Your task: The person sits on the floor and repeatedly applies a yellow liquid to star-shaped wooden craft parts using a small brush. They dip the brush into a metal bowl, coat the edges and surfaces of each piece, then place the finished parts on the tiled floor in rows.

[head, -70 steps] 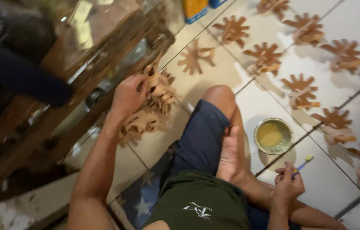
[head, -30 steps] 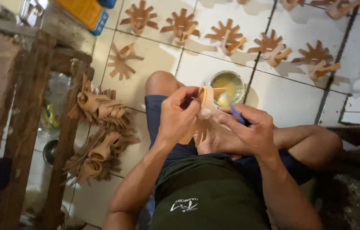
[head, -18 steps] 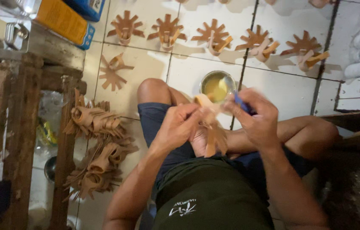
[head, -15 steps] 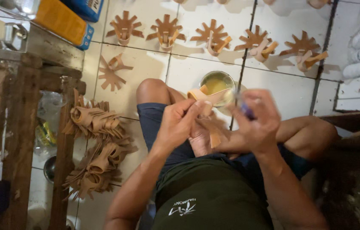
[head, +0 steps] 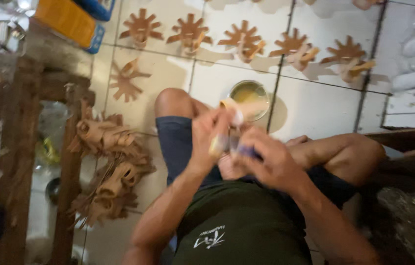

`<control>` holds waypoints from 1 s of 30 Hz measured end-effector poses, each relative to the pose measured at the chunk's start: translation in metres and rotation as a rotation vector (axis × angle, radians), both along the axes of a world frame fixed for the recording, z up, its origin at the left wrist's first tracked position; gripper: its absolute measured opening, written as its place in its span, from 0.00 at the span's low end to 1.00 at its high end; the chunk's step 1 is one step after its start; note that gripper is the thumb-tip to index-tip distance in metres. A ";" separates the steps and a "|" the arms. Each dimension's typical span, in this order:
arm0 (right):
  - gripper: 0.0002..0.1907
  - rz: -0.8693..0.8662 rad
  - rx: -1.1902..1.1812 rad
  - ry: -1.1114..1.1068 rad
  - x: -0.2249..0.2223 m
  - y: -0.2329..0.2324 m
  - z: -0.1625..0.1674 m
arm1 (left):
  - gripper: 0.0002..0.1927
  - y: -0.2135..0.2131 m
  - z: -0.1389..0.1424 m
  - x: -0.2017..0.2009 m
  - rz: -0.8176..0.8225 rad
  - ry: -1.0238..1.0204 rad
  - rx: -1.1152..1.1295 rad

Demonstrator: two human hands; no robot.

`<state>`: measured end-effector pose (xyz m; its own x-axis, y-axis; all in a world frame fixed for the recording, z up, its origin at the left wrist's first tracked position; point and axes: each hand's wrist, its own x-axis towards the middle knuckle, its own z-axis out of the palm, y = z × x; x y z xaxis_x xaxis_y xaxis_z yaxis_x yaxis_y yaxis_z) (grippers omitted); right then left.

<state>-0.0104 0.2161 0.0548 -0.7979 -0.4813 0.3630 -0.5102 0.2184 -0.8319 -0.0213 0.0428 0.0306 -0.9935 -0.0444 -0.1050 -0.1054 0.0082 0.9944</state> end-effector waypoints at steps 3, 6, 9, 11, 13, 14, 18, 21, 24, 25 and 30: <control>0.09 -0.043 -0.045 -0.180 0.005 -0.001 0.006 | 0.13 -0.009 0.010 -0.003 -0.033 -0.065 0.108; 0.07 -0.307 0.004 -0.463 0.005 0.005 0.010 | 0.12 -0.011 0.021 0.013 -0.140 0.009 -0.052; 0.08 -0.312 -0.140 -0.378 0.001 0.008 0.005 | 0.13 -0.007 0.022 0.016 -0.189 0.073 -0.091; 0.08 -0.314 -0.183 -0.395 0.000 0.008 0.000 | 0.12 -0.005 0.021 0.018 -0.180 0.051 -0.081; 0.08 -0.310 -0.205 -0.395 0.000 0.007 -0.005 | 0.12 -0.004 0.018 0.018 -0.175 0.100 -0.038; 0.08 -0.308 -0.219 -0.393 0.000 0.007 -0.007 | 0.12 -0.004 0.016 0.018 -0.174 0.126 -0.019; 0.11 -0.361 -0.133 -0.260 0.000 0.002 -0.006 | 0.13 -0.004 0.010 0.021 -0.170 0.091 -0.041; 0.17 -0.404 -0.077 -0.105 -0.002 0.000 -0.002 | 0.13 -0.003 0.007 0.023 -0.173 0.111 -0.018; 0.24 -0.429 -0.011 -0.039 -0.007 0.003 0.001 | 0.12 -0.006 0.003 0.026 -0.258 -0.026 0.133; 0.23 -0.376 0.035 0.035 -0.010 0.007 0.001 | 0.11 -0.008 0.002 0.027 -0.299 -0.010 0.182; 0.12 -0.317 -0.066 -0.150 -0.012 0.024 -0.014 | 0.18 -0.007 -0.002 0.026 -0.430 -0.130 0.245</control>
<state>-0.0229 0.2405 0.0404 -0.9504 -0.1806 0.2531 -0.2973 0.2893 -0.9099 0.0046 0.0355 0.0287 -0.8947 0.4068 -0.1847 -0.2663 -0.1536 0.9516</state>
